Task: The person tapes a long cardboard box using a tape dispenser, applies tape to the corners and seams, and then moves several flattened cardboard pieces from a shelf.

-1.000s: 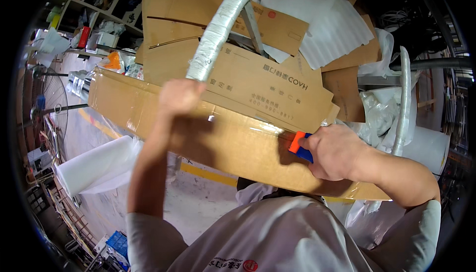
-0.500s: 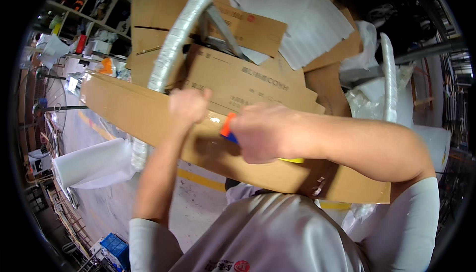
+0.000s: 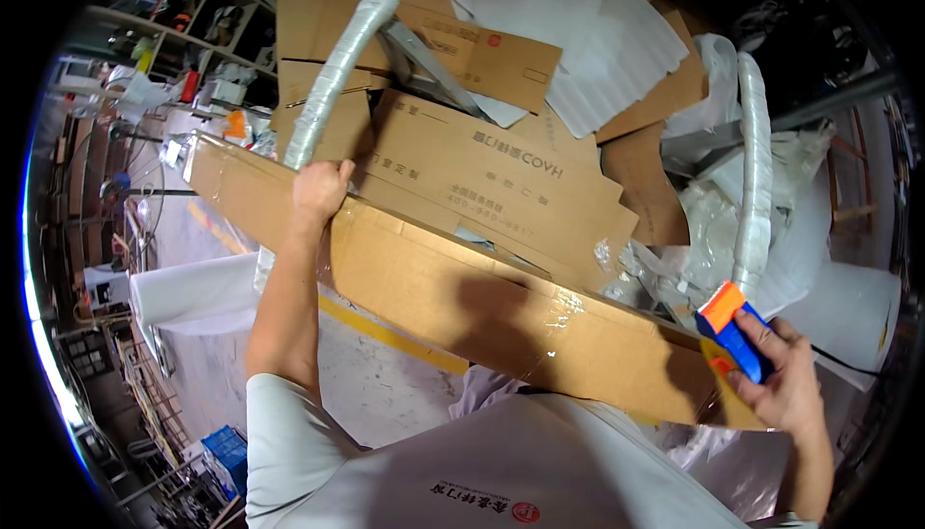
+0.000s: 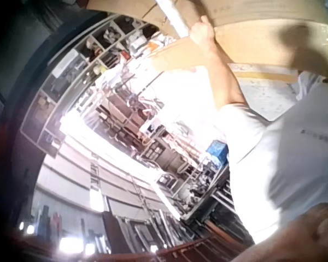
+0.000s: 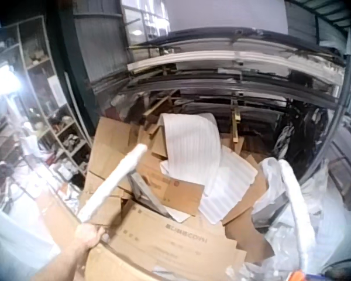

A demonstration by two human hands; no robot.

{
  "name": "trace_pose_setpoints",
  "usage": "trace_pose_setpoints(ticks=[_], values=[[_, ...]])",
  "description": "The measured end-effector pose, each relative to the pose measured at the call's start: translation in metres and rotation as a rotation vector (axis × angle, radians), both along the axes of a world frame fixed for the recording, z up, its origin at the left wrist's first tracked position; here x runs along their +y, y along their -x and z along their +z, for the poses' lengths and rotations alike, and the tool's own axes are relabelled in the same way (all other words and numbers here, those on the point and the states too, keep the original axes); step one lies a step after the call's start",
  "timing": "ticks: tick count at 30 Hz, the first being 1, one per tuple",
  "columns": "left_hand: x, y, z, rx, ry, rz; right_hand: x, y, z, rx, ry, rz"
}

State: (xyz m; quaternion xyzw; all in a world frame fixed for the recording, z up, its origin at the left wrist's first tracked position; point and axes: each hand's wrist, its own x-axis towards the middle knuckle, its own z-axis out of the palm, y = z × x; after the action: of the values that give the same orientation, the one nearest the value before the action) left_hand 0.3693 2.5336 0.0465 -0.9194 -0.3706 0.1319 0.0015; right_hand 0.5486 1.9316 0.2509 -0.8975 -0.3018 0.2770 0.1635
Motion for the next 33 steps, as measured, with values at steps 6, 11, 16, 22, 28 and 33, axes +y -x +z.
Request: trace_pose_setpoints(ticks=[6, 11, 16, 22, 28, 33], values=[[-0.104, -0.017, -0.002, -0.002, 0.13, -0.331, 0.029, 0.035, -0.041, -0.007, -0.427, 0.155], [-0.109, -0.021, 0.001, -0.101, 0.345, -0.256, 0.071, 0.046, -0.037, -0.052, -0.579, 0.32], [-0.189, -0.015, -0.019, -0.743, 0.88, -0.354, 0.096, 0.051, -0.033, -0.181, -0.714, 0.424], [-0.221, -0.005, 0.059, -0.678, 1.49, -0.124, 0.109, 0.056, -0.04, -0.278, -0.693, 0.562], [-0.238, 0.014, 0.137, -0.892, 1.099, -0.449, 0.114, 0.059, -0.049, -0.317, -0.667, 0.58], [-0.255, 0.023, 0.154, -0.838, 0.88, -0.498, 0.123, 0.061, -0.047, -0.341, -0.614, 0.606]])
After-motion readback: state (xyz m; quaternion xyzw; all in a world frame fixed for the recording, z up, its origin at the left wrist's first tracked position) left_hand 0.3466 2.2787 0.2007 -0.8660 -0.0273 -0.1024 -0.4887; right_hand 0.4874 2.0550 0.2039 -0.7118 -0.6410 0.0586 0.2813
